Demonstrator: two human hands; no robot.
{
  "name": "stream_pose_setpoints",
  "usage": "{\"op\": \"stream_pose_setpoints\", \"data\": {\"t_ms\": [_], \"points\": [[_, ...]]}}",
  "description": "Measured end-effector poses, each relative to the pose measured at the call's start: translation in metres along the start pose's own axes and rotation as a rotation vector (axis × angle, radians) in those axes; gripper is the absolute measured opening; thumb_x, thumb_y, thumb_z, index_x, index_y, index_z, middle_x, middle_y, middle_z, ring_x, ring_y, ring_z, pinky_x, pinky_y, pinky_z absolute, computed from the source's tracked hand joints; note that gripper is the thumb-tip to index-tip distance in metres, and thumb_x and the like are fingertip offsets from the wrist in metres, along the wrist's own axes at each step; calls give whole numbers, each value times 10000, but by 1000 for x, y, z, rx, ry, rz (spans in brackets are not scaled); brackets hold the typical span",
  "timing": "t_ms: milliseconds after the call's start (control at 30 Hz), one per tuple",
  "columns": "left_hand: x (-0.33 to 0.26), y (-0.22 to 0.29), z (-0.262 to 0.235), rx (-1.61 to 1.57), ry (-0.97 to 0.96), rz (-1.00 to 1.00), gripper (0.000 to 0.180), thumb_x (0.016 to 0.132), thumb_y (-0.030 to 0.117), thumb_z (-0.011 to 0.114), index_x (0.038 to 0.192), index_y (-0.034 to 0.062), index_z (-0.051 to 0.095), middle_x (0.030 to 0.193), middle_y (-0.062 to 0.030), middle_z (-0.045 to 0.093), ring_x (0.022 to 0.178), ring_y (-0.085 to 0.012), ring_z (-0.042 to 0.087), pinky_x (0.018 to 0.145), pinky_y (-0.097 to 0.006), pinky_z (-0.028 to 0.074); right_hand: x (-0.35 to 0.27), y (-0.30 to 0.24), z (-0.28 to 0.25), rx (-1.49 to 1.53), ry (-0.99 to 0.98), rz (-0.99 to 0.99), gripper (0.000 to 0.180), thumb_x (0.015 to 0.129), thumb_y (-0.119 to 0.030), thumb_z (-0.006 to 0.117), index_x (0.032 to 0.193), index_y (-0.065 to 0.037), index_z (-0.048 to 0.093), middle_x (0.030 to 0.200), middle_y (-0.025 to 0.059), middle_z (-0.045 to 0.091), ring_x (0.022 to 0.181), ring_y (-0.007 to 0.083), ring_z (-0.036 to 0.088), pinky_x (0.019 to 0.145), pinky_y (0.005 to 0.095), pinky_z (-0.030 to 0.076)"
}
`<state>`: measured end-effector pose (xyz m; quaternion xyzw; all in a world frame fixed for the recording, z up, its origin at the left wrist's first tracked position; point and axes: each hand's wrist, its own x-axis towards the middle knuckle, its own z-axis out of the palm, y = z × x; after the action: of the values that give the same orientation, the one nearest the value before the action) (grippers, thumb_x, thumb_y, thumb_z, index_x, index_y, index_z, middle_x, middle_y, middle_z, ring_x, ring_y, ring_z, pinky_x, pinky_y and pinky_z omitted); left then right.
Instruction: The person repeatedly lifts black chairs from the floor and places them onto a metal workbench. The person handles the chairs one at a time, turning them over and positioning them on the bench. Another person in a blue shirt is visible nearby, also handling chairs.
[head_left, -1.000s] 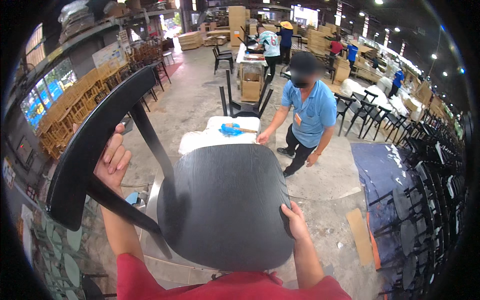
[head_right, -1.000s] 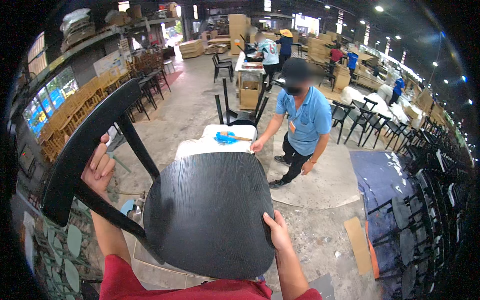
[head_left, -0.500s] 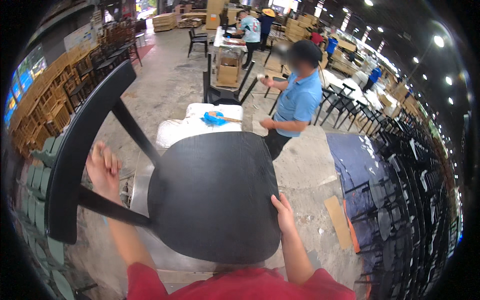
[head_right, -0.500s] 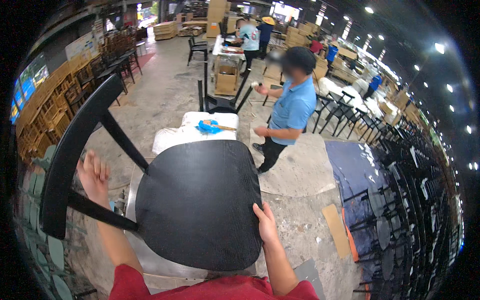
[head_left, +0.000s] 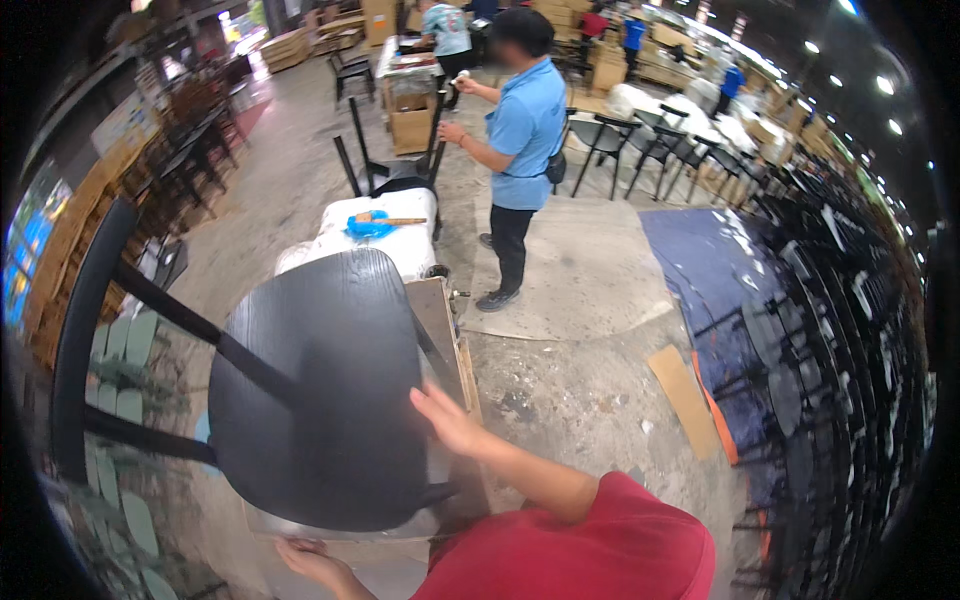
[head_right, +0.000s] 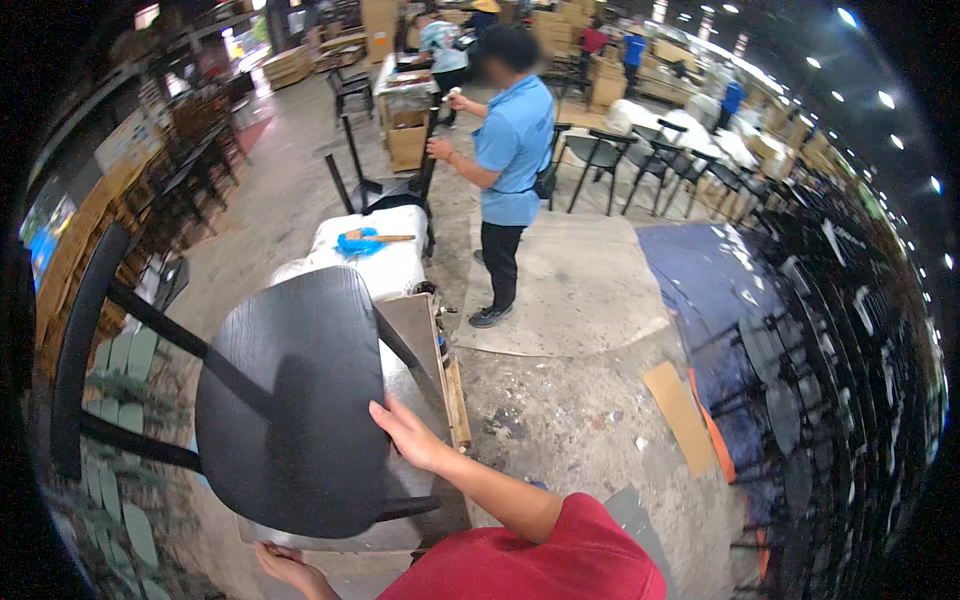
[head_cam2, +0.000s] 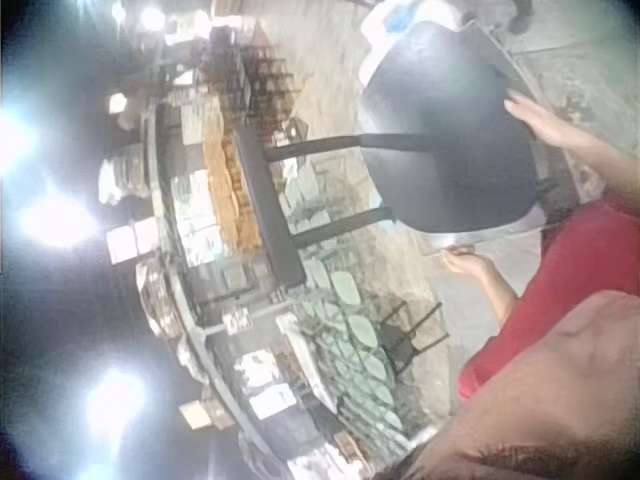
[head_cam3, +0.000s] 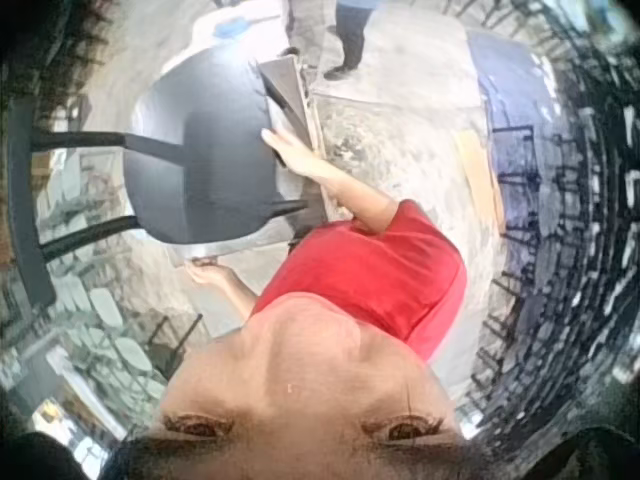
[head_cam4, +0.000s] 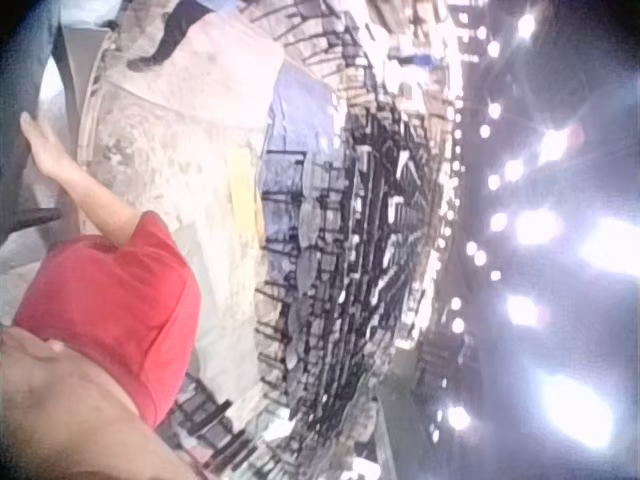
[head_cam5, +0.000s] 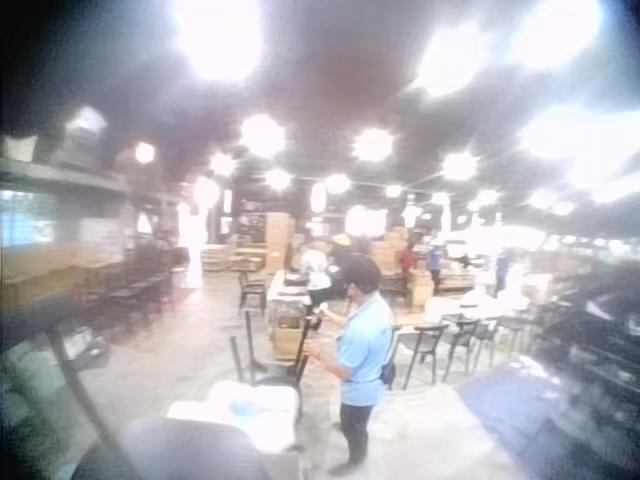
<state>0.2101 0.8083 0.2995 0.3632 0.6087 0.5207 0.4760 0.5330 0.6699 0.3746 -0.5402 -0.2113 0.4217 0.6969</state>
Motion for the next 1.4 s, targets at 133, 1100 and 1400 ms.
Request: {"op": "stream_pose_setpoints", "data": {"t_ms": [133,1100,1400], "points": [[-90,11,37,-169,151,141,370,1003,430,486,789,129,494,718,37,438,646,-80,424,548,-240,315,-25,66,-89,8,-198,222,338,1048,-396,486,1234,-125,561,838,10,619,627,83,570,496,226,442],[-214,40,154,-216,117,191,406,979,388,620,726,74,574,573,-4,504,461,-80,445,433,-256,381,268,-87,-134,-626,-377,-251,414,980,-422,582,1092,-27,633,813,92,683,554,126,565,507,291,447],[-217,44,166,-154,368,201,458,960,457,623,714,75,560,540,-6,494,433,-95,461,422,-247,370,326,-100,-70,-512,-602,-44,461,1045,-399,436,891,-7,622,701,39,576,512,126,522,469,270,418]]}}
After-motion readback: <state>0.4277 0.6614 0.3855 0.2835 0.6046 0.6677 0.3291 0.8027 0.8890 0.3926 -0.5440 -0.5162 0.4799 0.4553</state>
